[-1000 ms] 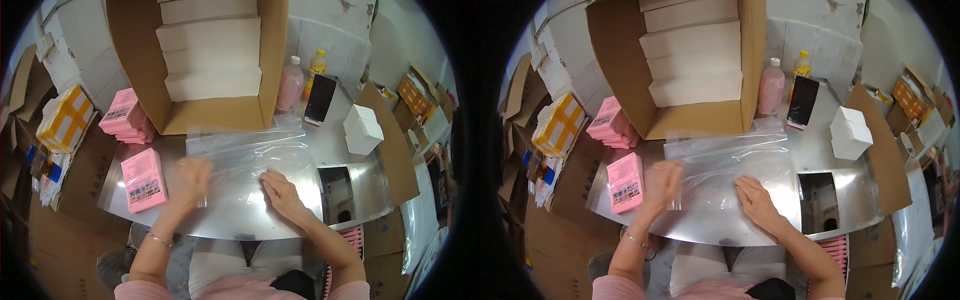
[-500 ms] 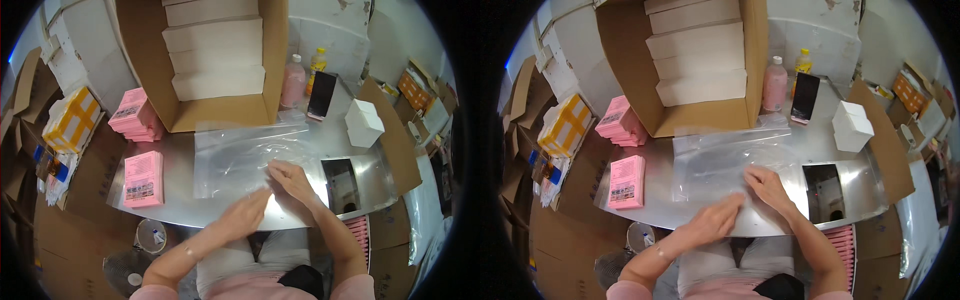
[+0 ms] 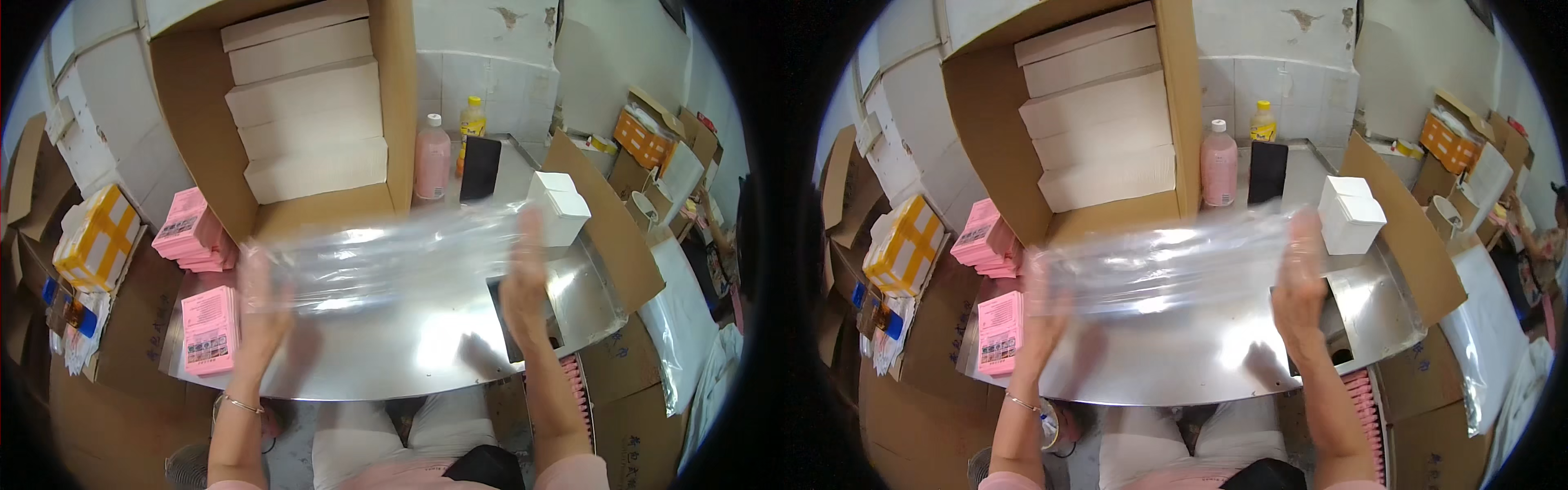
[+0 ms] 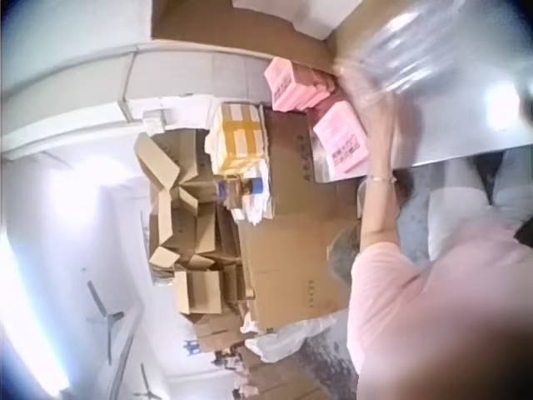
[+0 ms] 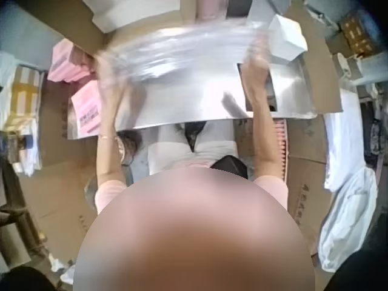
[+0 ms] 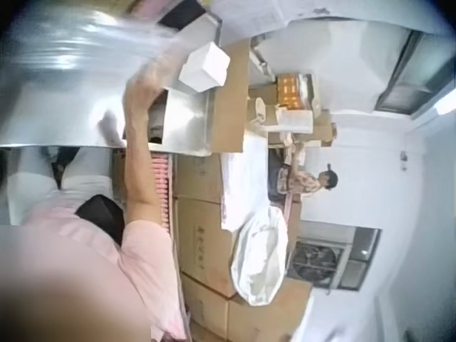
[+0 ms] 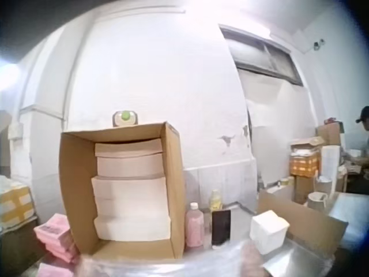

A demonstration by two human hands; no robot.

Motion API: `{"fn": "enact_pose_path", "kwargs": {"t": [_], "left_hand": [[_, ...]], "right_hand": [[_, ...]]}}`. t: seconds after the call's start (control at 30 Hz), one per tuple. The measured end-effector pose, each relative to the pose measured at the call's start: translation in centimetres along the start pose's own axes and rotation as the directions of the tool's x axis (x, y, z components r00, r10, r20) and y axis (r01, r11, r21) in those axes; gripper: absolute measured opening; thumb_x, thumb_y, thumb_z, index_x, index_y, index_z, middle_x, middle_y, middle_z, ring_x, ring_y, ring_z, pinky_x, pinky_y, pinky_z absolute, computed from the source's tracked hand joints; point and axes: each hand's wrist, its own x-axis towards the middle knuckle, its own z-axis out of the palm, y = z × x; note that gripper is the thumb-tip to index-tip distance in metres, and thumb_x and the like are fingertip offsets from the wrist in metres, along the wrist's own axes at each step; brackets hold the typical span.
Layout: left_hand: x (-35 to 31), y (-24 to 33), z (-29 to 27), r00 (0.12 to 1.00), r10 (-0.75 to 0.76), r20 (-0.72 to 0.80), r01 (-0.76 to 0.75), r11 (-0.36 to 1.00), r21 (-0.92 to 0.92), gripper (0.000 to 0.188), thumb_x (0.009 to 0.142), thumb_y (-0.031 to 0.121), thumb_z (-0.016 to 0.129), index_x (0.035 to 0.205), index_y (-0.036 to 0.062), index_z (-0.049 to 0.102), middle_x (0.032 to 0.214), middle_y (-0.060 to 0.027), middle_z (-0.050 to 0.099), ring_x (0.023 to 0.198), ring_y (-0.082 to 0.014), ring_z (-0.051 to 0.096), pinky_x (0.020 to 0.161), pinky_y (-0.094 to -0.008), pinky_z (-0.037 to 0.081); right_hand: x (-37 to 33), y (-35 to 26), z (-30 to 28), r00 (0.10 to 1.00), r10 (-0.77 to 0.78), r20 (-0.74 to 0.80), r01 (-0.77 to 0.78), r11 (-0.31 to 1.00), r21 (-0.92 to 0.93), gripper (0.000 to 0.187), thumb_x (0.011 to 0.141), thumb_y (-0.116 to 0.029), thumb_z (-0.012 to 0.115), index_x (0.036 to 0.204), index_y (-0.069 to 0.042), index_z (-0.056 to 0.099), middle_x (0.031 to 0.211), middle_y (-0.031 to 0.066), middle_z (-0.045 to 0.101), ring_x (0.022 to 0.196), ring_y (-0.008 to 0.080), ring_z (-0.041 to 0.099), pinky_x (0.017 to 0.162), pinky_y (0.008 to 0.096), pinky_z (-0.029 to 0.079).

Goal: Folding and packaging pink paper leaflets into white boxes.

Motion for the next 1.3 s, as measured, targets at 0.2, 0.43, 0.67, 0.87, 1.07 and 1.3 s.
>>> {"fn": "enact_pose_path", "kwargs": {"t": [0.2,0.43,0.67,0.87,1.07,1.3], "left_hand": [[-3.0,-2.6,3.0,0.896,-0.03,0.443,-0.032,0.991,0.131,0.058,0.095,0.023,0.055,0.141,-0.0094,0.039,0.146,-0.0306,0.039,0.138,-0.0484,0.033,0.118,-0.0521,0.021],[-3.4,-1.7,0.3,0.804,0.146,0.576,0.042,0.953,-0.301,0.049,0.099,0.019,0.053,0.143,-0.0011,0.044,0.15,-0.023,0.041,0.144,-0.0386,0.03,0.119,-0.0478,0.021],[-1.1,-4.0,-1.5,0.679,-0.233,0.696,0.672,0.579,-0.462,0.045,0.101,0.018,0.051,0.142,0.0001,0.046,0.11,-0.016,0.067,0.095,-0.022,0.07,0.078,-0.0266,0.058],[0.8,-5.3,-2.3,0.137,-0.338,0.931,0.99,0.03,-0.135,0.05,0.097,0.008,0.047,0.146,0.0034,0.042,0.088,-0.0234,0.07,0.073,-0.0286,0.073,0.064,-0.0339,0.063],[0.1,-6.2,-2.7,0.203,-0.303,0.931,0.979,0.069,-0.191,0.046,0.097,0.008,0.044,0.142,0.0027,0.047,0.09,-0.0235,0.071,0.075,-0.0293,0.073,0.064,-0.0345,0.063],[-0.4,-5.3,-2.2,0.255,-0.379,0.89,0.967,0.079,-0.243,0.036,0.099,0.011,0.048,0.133,-0.0006,0.053,0.086,-0.0179,0.069,0.072,-0.026,0.073,0.061,-0.0311,0.062]], "right_hand": [[-7.5,6.5,4.2,0.943,-0.008,0.333,0.076,0.979,-0.19,0.039,0.092,0.003,0.047,0.128,0.001,0.059,0.131,0.025,0.058,0.126,0.0376,0.053,0.105,0.04,0.044],[-5.9,3.9,1.4,0.89,0.054,0.452,-0.082,0.996,0.041,0.035,0.087,0.005,0.045,0.118,0.005,0.06,0.118,0.0279,0.061,0.113,0.0437,0.057,0.098,0.0448,0.047],[-1.8,3.6,2.1,0.485,0.473,0.735,-0.618,0.78,-0.094,0.024,0.091,-0.001,0.051,0.109,0.006,0.065,0.082,0.021,0.068,0.069,0.0279,0.071,0.061,0.0355,0.06],[-0.1,4.1,1.2,0.092,0.475,0.875,-0.947,0.314,-0.071,0.048,0.095,-0.02,0.064,0.136,0.002,0.053,0.074,0.0177,0.068,0.065,0.0249,0.072,0.058,0.0315,0.063],[-0.8,3.8,1.2,0.158,0.518,0.841,-0.963,0.27,0.015,0.044,0.094,-0.018,0.063,0.133,0.001,0.056,0.077,0.0143,0.069,0.072,0.0258,0.074,0.059,0.0304,0.062],[-4.0,2.3,-0.3,0.375,0.609,0.699,-0.917,0.354,0.183,0.042,0.092,-0.014,0.064,0.129,0.006,0.059,0.088,0.0174,0.07,0.073,0.0229,0.073,0.063,0.0281,0.061]]}}
